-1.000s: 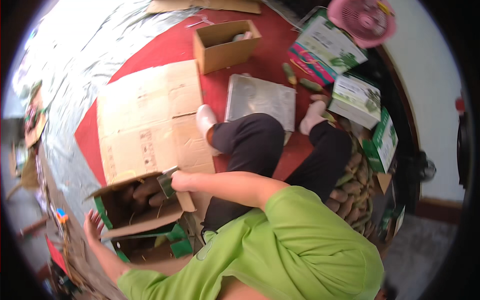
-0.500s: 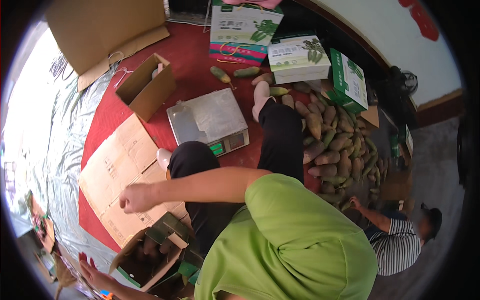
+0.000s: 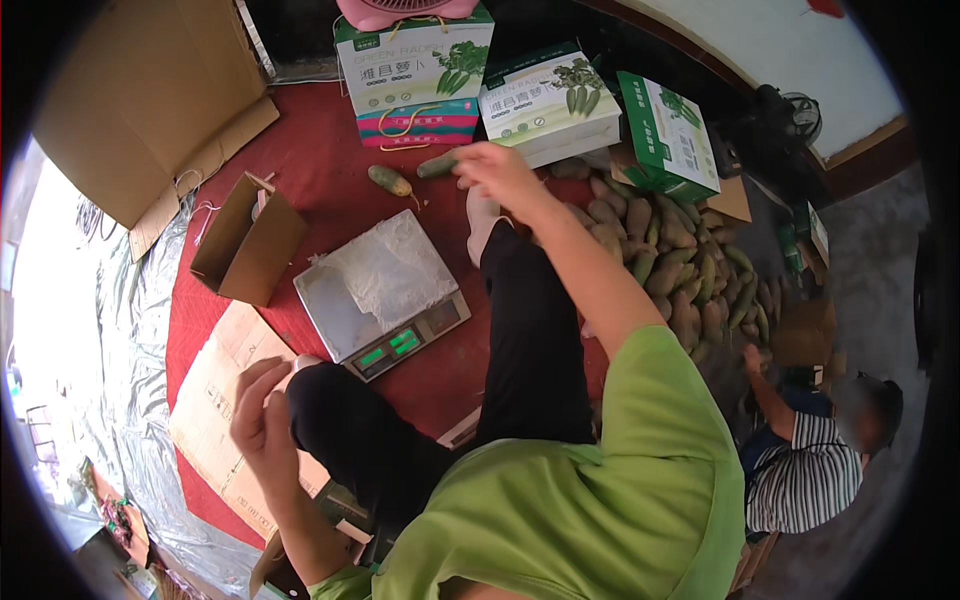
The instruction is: Sorting green radishes from a pile on the floor into cardboard boxes and weighing them on a scale.
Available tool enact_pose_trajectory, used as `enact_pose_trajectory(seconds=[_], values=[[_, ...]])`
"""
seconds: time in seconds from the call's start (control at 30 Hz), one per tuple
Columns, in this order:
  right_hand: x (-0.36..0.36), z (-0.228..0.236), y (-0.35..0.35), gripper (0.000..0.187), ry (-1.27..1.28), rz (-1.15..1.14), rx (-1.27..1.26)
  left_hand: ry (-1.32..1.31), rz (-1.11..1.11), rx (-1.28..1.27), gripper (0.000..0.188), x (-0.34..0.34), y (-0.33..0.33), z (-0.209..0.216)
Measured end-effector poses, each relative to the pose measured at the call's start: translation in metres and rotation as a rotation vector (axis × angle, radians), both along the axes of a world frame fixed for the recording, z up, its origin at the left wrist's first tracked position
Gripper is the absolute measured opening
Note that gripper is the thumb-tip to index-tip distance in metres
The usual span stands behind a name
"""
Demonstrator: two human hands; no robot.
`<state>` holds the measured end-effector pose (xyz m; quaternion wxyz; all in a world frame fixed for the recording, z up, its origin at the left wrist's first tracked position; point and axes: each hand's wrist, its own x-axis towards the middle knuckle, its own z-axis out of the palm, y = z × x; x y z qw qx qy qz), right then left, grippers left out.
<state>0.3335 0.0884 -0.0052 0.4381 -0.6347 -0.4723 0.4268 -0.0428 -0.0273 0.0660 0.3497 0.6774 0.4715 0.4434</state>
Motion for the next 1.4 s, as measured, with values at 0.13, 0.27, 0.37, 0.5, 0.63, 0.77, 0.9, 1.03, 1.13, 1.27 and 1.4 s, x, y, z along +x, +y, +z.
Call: enact_pose_trajectory(seconds=[0.13, 0.27, 0.37, 0.5, 0.63, 0.77, 0.9, 1.03, 1.13, 1.27, 1.4], values=[[0.118, -0.089, -0.001, 0.032, -0.188, -0.249, -0.081, 0.024, -0.167, 0.000, 0.020, 0.058, 0.024, -0.005], [0.219, -0.146, -0.008, 0.035, -0.384, -0.521, -0.092, 0.054, -0.221, -0.152, 0.021, 0.099, 0.047, -0.028], [0.282, -0.162, -0.001, 0.041, -0.757, -0.533, -0.065, 0.124, -0.237, -0.232, 0.020, 0.113, 0.061, -0.053], [0.362, -0.165, 0.019, 0.048, -0.803, -0.685, -0.018, 0.234, -0.188, -0.340, 0.018, 0.116, 0.069, -0.076], [0.384, -0.148, 0.050, 0.061, -0.865, -0.707, -0.037, 0.326, -0.104, -0.392, 0.018, 0.111, 0.074, -0.085], [0.408, -0.151, 0.072, 0.074, -0.832, -0.742, -0.007, 0.351, -0.052, -0.468, 0.017, 0.114, 0.081, -0.093], [0.417, -0.158, 0.077, 0.080, -0.547, -0.674, -0.026, 0.408, -0.078, -0.494, 0.016, 0.116, 0.084, -0.102], [0.415, -0.165, 0.074, 0.077, -0.666, -0.686, -0.013, 0.427, -0.090, -0.485, 0.017, 0.119, 0.083, -0.099], [0.374, -0.148, 0.064, 0.071, -0.841, -0.675, 0.034, 0.437, -0.094, -0.495, 0.018, 0.121, 0.080, -0.092], [0.325, -0.126, 0.049, 0.064, -0.994, -0.606, 0.195, 0.422, -0.117, -0.448, 0.018, 0.118, 0.073, -0.095], [0.248, -0.092, 0.022, 0.064, -1.080, -0.551, 0.242, 0.394, -0.153, -0.390, 0.019, 0.112, 0.065, -0.090]])
